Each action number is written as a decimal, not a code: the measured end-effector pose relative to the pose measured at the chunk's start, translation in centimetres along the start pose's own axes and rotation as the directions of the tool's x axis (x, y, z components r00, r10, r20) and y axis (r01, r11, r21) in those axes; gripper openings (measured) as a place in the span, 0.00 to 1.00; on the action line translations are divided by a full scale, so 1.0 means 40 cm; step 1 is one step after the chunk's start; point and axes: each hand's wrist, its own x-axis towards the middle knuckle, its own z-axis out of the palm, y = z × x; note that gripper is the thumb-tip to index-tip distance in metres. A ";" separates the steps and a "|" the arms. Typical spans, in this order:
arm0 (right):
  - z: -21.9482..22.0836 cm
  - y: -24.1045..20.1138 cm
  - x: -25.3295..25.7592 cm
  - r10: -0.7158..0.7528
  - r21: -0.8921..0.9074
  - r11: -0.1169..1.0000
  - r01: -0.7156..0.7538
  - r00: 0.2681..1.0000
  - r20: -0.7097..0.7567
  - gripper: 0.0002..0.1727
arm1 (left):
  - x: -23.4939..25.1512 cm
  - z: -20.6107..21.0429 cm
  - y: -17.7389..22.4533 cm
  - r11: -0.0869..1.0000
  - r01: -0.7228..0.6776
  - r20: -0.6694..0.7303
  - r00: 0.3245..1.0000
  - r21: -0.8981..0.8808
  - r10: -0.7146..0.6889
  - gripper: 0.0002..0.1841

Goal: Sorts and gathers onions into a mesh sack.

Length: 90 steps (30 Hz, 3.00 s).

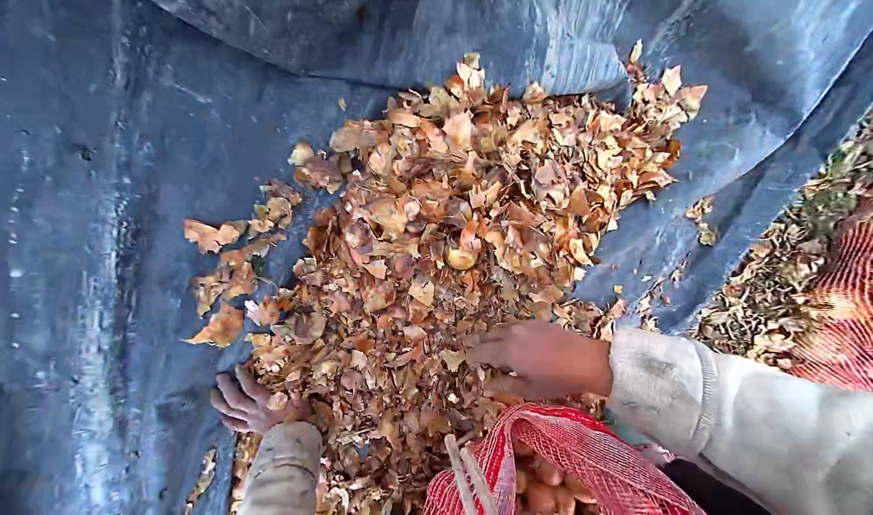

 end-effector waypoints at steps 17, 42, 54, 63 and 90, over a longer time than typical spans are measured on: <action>0.015 0.173 0.080 0.362 0.027 0.887 -0.461 0.659 -0.659 0.36 | 0.301 -0.112 0.916 0.596 -0.747 0.586 0.351 -0.296 0.731 0.47; -0.212 0.055 -0.035 0.408 0.090 0.892 -0.443 0.701 -0.585 0.33 | -0.001 -0.107 0.107 0.931 -0.280 0.485 0.796 -0.234 0.361 0.12; 0.422 0.063 0.195 0.202 0.050 0.931 -0.363 0.395 -0.896 0.33 | -0.208 -0.353 -0.181 0.943 -0.258 0.543 0.771 -0.209 0.331 0.39; 0.392 -0.148 0.005 -0.011 0.233 0.967 -0.101 0.901 0.433 0.28 | 0.213 -0.200 0.311 0.996 -0.084 0.718 0.694 0.000 0.059 0.28; 0.142 0.075 0.030 0.165 -0.094 0.933 -0.348 0.645 -0.746 0.26 | 0.036 -0.258 0.309 0.994 -0.047 0.852 0.520 0.101 -0.062 0.34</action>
